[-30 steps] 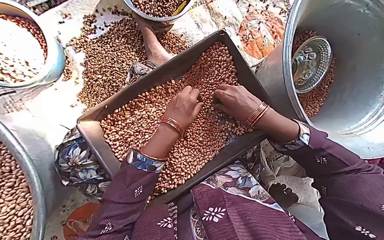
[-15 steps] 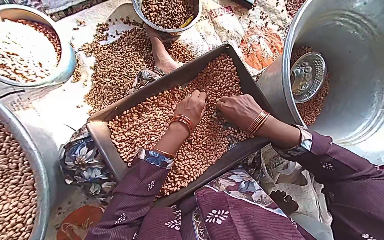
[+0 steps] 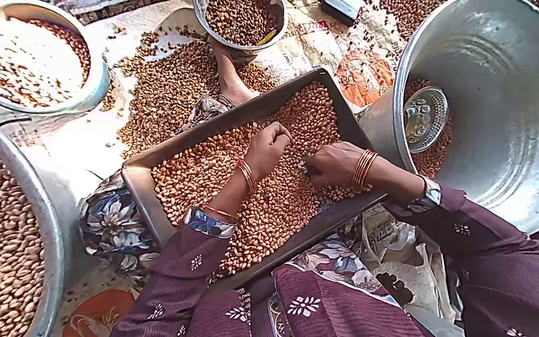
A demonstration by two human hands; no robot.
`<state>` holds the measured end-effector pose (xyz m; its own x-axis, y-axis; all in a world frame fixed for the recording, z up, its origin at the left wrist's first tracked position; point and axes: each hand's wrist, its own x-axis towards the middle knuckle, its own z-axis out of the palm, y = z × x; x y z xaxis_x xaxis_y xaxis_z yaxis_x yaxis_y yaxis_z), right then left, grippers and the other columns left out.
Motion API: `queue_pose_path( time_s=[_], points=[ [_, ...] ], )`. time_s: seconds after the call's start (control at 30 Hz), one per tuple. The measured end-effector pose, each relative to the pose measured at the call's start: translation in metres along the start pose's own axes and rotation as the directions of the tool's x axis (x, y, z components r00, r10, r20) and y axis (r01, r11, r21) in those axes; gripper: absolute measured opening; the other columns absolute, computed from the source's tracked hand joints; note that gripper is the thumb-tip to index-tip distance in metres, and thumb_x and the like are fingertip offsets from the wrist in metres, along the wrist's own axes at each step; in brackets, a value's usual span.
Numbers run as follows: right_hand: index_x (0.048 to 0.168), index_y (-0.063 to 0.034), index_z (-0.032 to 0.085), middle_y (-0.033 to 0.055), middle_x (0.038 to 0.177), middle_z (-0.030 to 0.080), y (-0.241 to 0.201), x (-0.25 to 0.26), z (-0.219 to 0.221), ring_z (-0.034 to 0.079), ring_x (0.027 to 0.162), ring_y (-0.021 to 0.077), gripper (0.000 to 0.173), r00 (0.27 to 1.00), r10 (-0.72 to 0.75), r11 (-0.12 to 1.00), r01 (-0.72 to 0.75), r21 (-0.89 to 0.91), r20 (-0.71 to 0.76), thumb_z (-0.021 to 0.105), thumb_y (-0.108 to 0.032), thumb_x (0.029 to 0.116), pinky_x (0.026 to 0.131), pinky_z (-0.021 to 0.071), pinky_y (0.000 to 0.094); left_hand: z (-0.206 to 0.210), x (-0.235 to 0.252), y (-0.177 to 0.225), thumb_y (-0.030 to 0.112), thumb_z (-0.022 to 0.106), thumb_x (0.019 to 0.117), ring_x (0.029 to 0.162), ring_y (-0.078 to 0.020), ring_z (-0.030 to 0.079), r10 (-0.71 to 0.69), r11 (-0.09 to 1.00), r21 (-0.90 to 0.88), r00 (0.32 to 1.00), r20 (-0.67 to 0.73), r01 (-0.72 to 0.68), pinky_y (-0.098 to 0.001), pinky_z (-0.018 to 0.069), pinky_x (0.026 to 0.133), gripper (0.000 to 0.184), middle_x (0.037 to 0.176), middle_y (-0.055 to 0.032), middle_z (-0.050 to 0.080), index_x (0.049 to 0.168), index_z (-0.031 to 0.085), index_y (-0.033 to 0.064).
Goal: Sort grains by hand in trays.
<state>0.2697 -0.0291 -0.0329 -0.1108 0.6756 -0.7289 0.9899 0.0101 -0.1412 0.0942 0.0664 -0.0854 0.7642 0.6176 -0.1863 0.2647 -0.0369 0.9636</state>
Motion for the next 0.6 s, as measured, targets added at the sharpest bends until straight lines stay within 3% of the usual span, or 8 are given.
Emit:
queue_pose_path(
  time_s=[0.1,0.17,0.27,0.33,0.4,0.47,0.53,0.6],
  points=[
    [0.095,-0.0138,0.071,0.0060,0.079,0.066,0.005,-0.003,-0.018,0.066,0.079,0.0273,0.025,0.996,-0.067,0.996,0.064,0.056,0.051,0.067,-0.038,0.0965,0.068,0.0499,0.0544,0.011,0.004,0.000,0.014,0.060,0.1009,0.085,-0.0286,0.064,0.077,0.867,0.472,0.980,0.183,-0.157,-0.0464,0.0537,0.080,0.020,0.095,-0.0161,0.064,0.108,0.069,-0.0023],
    [0.101,-0.0107,0.070,0.0079,0.077,0.065,0.014,-0.021,-0.045,0.066,0.073,0.0289,0.023,0.972,-0.048,0.983,0.087,0.163,-0.228,0.065,-0.032,0.0976,0.065,0.0503,0.0567,0.017,-0.009,-0.001,0.019,0.069,0.0978,0.090,-0.0359,0.068,0.128,0.725,0.642,0.965,0.228,-0.248,-0.0526,0.0575,0.079,0.021,0.102,-0.0195,0.064,0.108,0.069,0.0000],
    [0.121,-0.0148,0.064,-0.0061,0.066,0.049,0.028,-0.046,-0.080,0.045,0.053,0.0099,0.033,0.647,0.148,0.951,0.114,0.287,-0.748,0.054,-0.042,0.1042,0.053,0.0411,0.0351,0.020,-0.023,0.014,0.019,0.070,0.0981,0.090,-0.0390,0.068,0.098,0.637,0.735,0.970,0.222,-0.233,-0.0534,0.0576,0.074,0.023,0.107,-0.0213,0.063,0.110,0.067,-0.0004],
    [0.120,-0.0174,0.063,-0.0104,0.069,0.045,0.034,-0.052,-0.091,0.039,0.055,0.0036,0.032,0.542,0.189,0.953,0.098,0.285,-0.819,0.053,-0.043,0.1046,0.056,0.0377,0.0277,0.022,-0.022,0.024,0.018,0.069,0.0992,0.094,-0.0401,0.068,0.015,0.593,0.786,0.978,0.206,-0.175,-0.0534,0.0580,0.077,0.024,0.112,-0.0219,0.063,0.114,0.067,-0.0006],
    [0.111,-0.0098,0.065,-0.0006,0.073,0.054,0.034,-0.051,-0.086,0.050,0.061,0.0131,0.027,0.632,0.081,0.976,0.106,0.190,-0.770,0.058,-0.034,0.1024,0.061,0.0436,0.0375,0.026,-0.021,0.029,0.013,0.068,0.0988,0.097,-0.0408,0.068,-0.047,0.545,0.827,0.979,0.197,-0.140,-0.0533,0.0580,0.076,0.024,0.114,-0.0223,0.063,0.118,0.065,-0.0012],
    [0.106,-0.0025,0.069,0.0146,0.093,0.067,0.031,-0.043,-0.075,0.066,0.087,0.0305,0.021,0.830,-0.003,0.981,0.112,0.161,-0.557,0.065,-0.022,0.0994,0.081,0.0511,0.0533,0.032,-0.020,0.027,0.002,0.066,0.0964,0.095,-0.0413,0.067,-0.054,0.518,0.845,0.980,0.191,-0.136,-0.0530,0.0574,0.072,0.023,0.113,-0.0226,0.062,0.119,0.064,-0.0027],
    [0.103,-0.0014,0.071,0.0165,0.101,0.069,0.033,-0.032,-0.055,0.067,0.099,0.0328,0.015,0.932,-0.069,0.982,0.126,0.138,-0.357,0.068,-0.014,0.0969,0.091,0.0505,0.0530,0.034,-0.020,0.021,0.002,0.063,0.0973,0.095,-0.0420,0.068,-0.037,0.525,0.841,0.983,0.177,-0.132,-0.0537,0.0574,0.073,0.022,0.113,-0.0231,0.063,0.119,0.064,-0.0030],
    [0.099,-0.0033,0.073,0.0129,0.097,0.071,0.035,-0.028,-0.034,0.069,0.095,0.0291,0.010,0.965,-0.056,0.984,0.097,0.149,-0.258,0.068,-0.012,0.0971,0.088,0.0534,0.0503,0.029,-0.021,0.010,0.009,0.063,0.0998,0.093,-0.0419,0.068,0.048,0.601,0.783,0.986,0.161,-0.158,-0.0555,0.0570,0.073,0.020,0.110,-0.0234,0.064,0.115,0.066,-0.0029]
  ],
)
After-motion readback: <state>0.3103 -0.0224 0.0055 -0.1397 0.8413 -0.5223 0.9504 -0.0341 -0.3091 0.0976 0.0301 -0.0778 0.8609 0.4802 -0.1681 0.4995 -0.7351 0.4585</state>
